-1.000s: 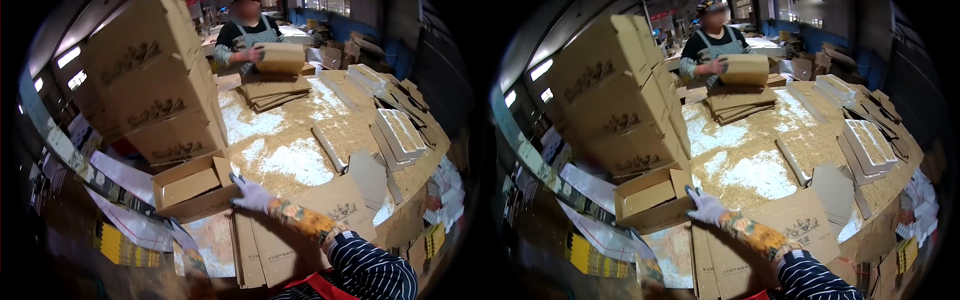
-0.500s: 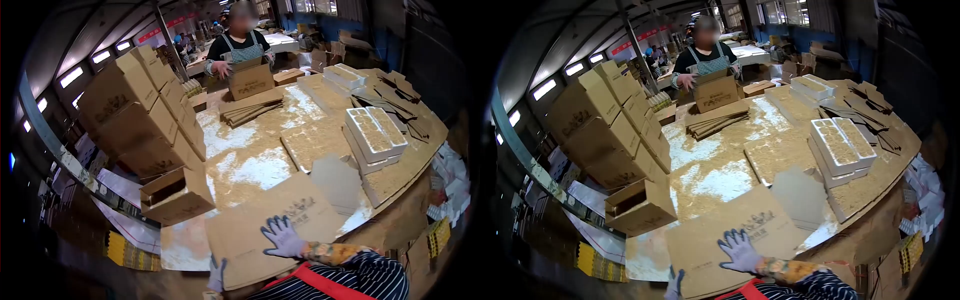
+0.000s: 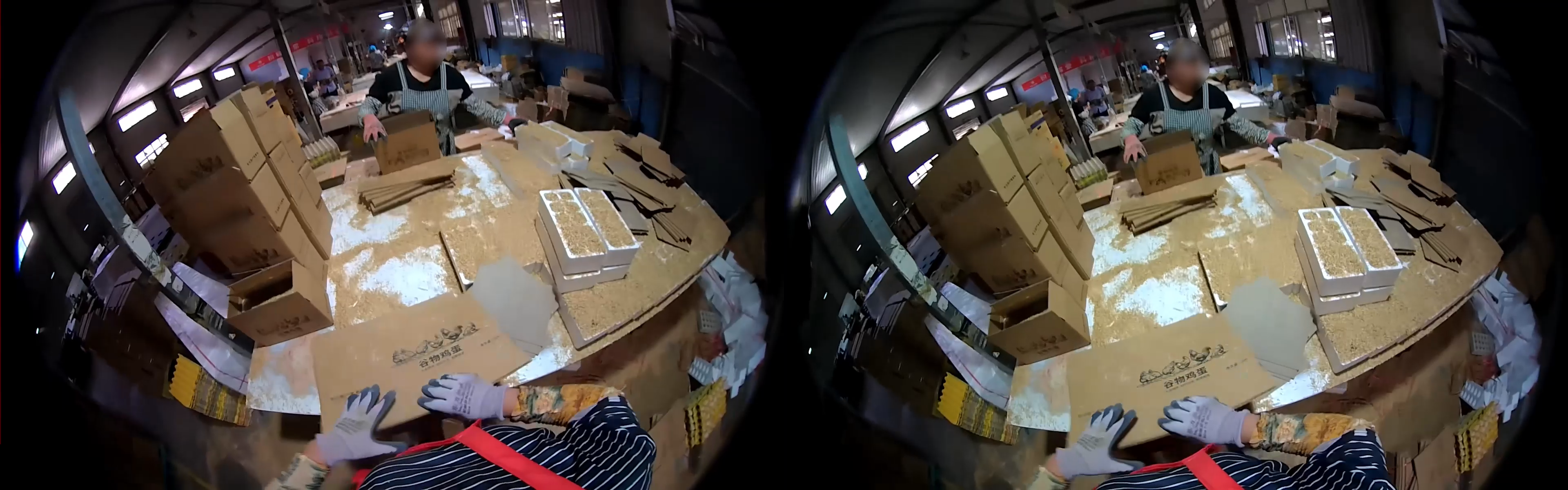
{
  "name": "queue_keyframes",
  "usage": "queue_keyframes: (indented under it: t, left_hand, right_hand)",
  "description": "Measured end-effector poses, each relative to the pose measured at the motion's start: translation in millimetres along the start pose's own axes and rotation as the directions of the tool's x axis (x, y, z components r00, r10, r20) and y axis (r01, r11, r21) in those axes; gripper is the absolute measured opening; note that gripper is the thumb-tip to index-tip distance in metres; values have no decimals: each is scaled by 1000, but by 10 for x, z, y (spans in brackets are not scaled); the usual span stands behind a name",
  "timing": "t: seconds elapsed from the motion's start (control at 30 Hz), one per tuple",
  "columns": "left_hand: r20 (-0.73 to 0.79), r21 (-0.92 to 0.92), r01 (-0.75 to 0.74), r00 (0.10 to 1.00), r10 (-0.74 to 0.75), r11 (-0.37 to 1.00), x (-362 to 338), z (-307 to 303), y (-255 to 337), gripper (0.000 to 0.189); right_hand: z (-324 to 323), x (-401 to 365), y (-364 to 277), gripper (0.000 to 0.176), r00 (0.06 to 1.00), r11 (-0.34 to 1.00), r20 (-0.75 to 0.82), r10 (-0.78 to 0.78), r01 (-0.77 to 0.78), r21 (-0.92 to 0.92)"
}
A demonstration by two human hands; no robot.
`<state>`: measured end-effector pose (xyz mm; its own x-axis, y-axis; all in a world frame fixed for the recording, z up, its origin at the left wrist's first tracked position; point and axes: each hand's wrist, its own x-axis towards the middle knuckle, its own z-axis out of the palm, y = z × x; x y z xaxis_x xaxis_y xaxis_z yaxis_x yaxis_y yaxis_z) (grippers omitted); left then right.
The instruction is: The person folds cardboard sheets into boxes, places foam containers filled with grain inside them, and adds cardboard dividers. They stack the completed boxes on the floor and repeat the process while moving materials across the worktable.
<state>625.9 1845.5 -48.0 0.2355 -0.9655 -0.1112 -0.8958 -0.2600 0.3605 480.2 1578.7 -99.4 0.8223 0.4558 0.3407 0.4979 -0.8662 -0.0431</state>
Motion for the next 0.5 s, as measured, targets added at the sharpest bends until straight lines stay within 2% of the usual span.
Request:
queue_keyframes:
  t: [0.03, 0.07, 0.13, 0.17, 0.2, 0.23, 0.27, 0.3, 0.33, 0.37, 0.4, 0.43, 0.47, 0.5]
  left_hand:
    - [63, -19, 6, 998, -5, 1000, -69, -383, 96, 102]
    - [125, -37, 10, 992, -5, 999, -117, -759, 155, 94]
    - [60, -253, -36, 997, 53, 967, -393, -1141, -203, 69]
    - [103, -249, 14, 995, 12, 968, -432, -1406, -202, 60]
    - [147, -246, 66, 989, -30, 967, -406, -1676, -171, 52]
    - [264, -189, 246, 945, -192, 951, -309, -1832, -198, 49]
    - [370, -112, 413, 861, -347, 904, -225, -1876, -272, 47]
    - [338, -76, 280, 910, -240, 957, -155, -1771, -727, 45]
    - [300, -30, 144, 945, -128, 989, -85, -1667, -1181, 44]
    - [290, -146, -18, 955, 61, 989, 29, -1569, -1622, 43]
    - [262, -260, -179, 933, 248, 949, 113, -1609, -1647, 43]
    - [243, -280, -198, 932, 269, 939, 178, -1636, -1659, 43]
    - [148, -207, -268, 942, 301, 941, 216, -1768, -1584, 46]
    - [116, -370, 108, 991, -69, 923, 268, -1802, -1464, 48]
  right_hand:
    - [-380, 210, 20, 31, 995, 999, -89, -36, 38, 24]
    - [-708, 382, 23, 31, 995, 999, -91, -44, 45, 2]
    - [-1172, 681, 21, 23, 987, 979, -153, -42, 10, -205]
    - [-1286, 828, 111, 28, 980, 981, -199, -13, -26, -194]
    - [-1358, 959, 195, 34, 970, 982, -243, 16, -61, -179]
    - [-1360, 1081, 311, 35, 979, 982, -202, 33, -69, -175]
    - [-1299, 1179, 403, 38, 986, 983, -159, 50, -78, -169]
    - [-1223, 1245, 411, 51, 979, 970, -117, 169, -186, -155]
    - [-1251, 1257, 359, 51, 979, 970, -117, 167, -184, -161]
    - [-1308, 1251, 261, 58, 967, 954, -167, 194, -226, -199]
    - [-1341, 1230, 165, 66, 951, 935, -216, 222, -270, -231]
    - [-1315, 1173, 81, 76, 950, 901, -212, 231, -291, -322]
    - [-1306, 1117, 25, 75, 945, 905, -245, 217, -289, -312]
    - [-1291, 1090, 36, 67, 937, 883, -304, 172, -284, -375]
